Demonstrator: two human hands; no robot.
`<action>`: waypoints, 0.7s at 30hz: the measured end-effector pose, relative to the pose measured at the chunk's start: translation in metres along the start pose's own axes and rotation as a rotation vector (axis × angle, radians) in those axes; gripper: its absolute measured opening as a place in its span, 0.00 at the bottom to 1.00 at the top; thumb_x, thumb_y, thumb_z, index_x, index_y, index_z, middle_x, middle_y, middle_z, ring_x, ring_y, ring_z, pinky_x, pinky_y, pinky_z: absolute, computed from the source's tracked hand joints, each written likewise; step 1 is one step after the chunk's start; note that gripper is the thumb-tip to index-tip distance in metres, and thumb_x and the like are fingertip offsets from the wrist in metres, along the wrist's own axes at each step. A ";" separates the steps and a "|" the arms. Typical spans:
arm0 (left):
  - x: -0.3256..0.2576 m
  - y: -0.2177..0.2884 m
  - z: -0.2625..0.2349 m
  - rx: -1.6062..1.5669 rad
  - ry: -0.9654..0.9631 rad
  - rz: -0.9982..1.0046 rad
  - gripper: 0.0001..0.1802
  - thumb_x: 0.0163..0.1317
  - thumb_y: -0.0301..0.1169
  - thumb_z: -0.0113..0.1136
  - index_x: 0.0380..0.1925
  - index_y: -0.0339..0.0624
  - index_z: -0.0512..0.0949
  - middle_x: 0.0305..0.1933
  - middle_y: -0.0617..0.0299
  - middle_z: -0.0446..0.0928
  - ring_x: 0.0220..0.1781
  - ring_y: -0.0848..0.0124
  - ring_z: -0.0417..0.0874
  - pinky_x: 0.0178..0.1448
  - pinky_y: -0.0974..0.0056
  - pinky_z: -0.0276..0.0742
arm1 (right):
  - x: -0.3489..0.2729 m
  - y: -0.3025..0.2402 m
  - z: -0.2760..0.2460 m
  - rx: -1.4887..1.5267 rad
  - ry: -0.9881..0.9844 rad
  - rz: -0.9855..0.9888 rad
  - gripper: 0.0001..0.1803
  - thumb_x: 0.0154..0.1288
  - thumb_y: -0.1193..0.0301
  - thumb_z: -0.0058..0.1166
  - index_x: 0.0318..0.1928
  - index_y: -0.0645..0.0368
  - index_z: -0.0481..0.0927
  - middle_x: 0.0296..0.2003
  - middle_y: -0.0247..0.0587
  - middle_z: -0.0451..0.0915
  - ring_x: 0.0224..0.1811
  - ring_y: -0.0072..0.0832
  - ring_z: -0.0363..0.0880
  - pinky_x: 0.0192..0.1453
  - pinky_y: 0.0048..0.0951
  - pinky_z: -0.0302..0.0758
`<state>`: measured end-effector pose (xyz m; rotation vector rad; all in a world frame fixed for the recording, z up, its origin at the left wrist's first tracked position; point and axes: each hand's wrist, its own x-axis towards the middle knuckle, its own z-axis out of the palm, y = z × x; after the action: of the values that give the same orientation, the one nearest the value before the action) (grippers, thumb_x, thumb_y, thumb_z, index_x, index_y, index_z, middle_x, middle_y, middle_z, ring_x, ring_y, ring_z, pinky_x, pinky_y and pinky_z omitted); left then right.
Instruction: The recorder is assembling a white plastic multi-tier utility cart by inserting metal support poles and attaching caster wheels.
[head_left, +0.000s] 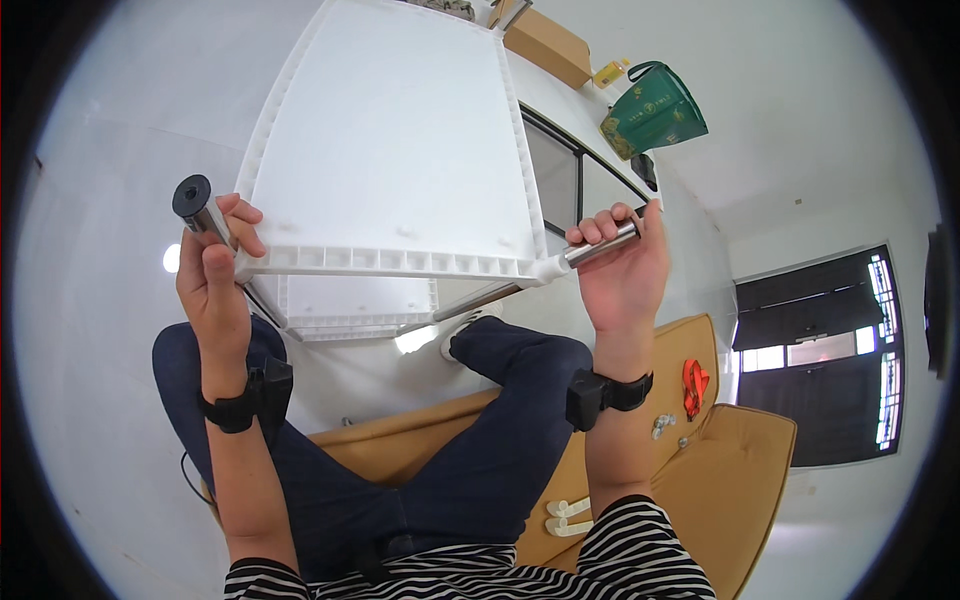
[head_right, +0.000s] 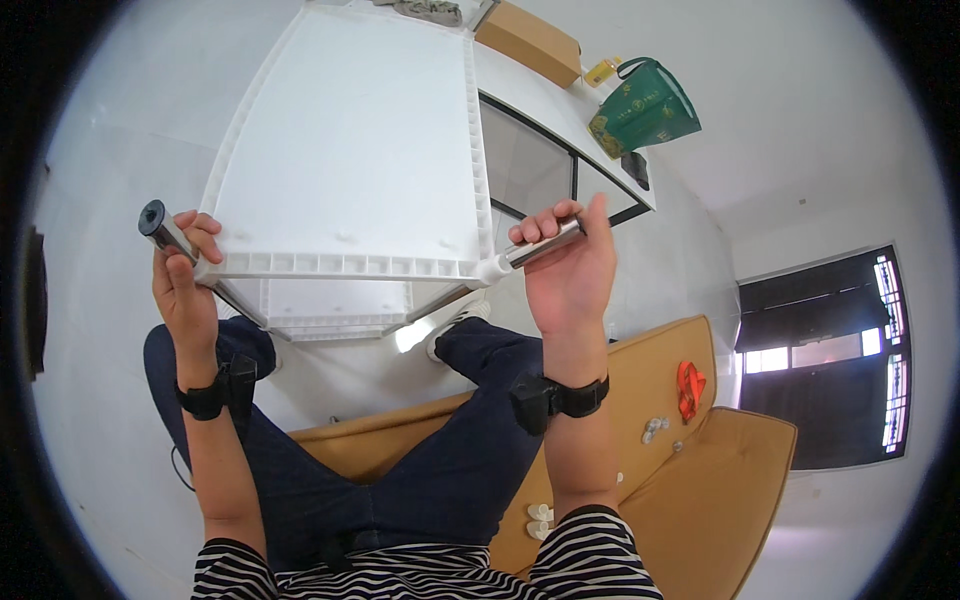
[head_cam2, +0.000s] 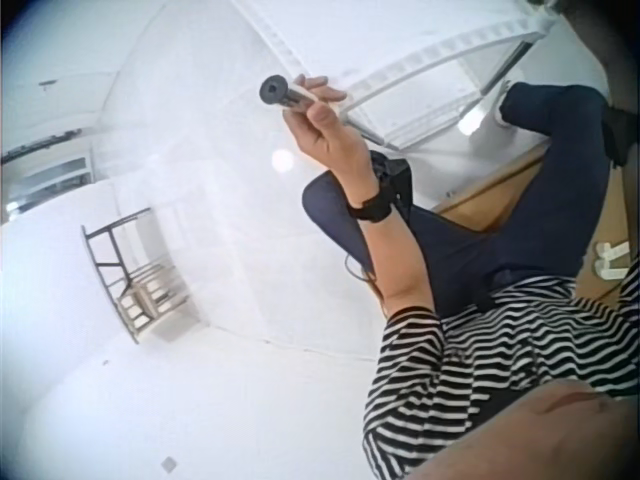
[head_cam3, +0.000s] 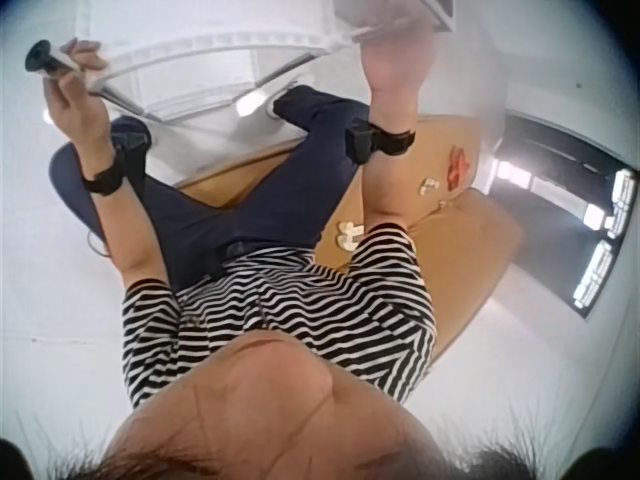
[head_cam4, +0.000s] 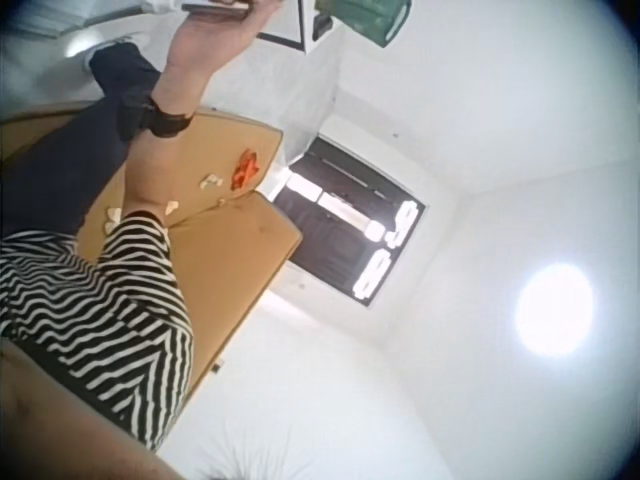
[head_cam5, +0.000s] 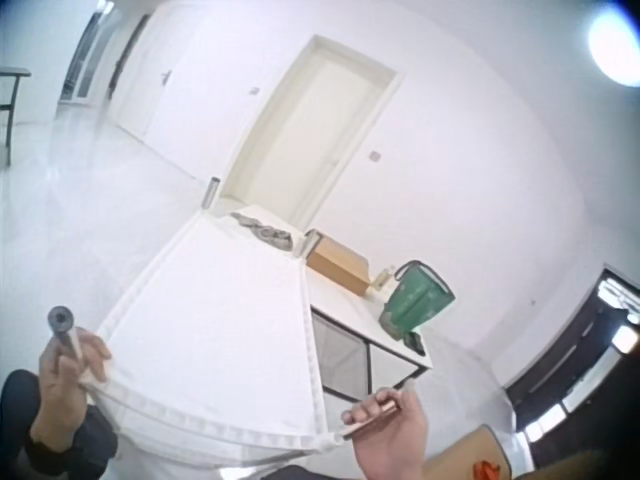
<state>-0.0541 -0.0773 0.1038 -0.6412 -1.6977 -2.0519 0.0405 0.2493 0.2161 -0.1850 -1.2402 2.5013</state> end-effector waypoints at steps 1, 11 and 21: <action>-0.001 0.000 0.000 -0.006 0.003 -0.007 0.31 0.67 0.54 0.43 0.50 0.35 0.71 0.33 0.62 0.73 0.40 0.75 0.70 0.59 0.63 0.60 | 0.002 0.003 0.002 -0.029 0.031 0.001 0.07 0.67 0.69 0.45 0.37 0.60 0.72 0.24 0.34 0.68 0.31 0.29 0.68 0.44 0.35 0.68; -0.003 -0.002 0.002 0.026 0.044 -0.022 0.33 0.66 0.57 0.42 0.49 0.34 0.69 0.31 0.62 0.72 0.45 0.70 0.71 0.58 0.62 0.61 | -0.004 0.013 0.024 -0.459 0.015 -0.161 0.12 0.69 0.70 0.40 0.41 0.65 0.74 0.17 0.29 0.61 0.21 0.21 0.60 0.31 0.27 0.62; -0.003 -0.007 -0.003 0.071 0.051 0.021 0.34 0.65 0.58 0.41 0.48 0.32 0.69 0.29 0.63 0.72 0.46 0.69 0.72 0.55 0.61 0.62 | -0.003 0.040 0.025 -0.431 0.106 -0.435 0.15 0.69 0.67 0.44 0.27 0.64 0.71 0.13 0.27 0.60 0.15 0.16 0.56 0.19 0.21 0.55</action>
<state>-0.0561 -0.0787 0.0962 -0.5763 -1.7191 -1.9669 0.0271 0.2073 0.1993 -0.1311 -1.5669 1.8199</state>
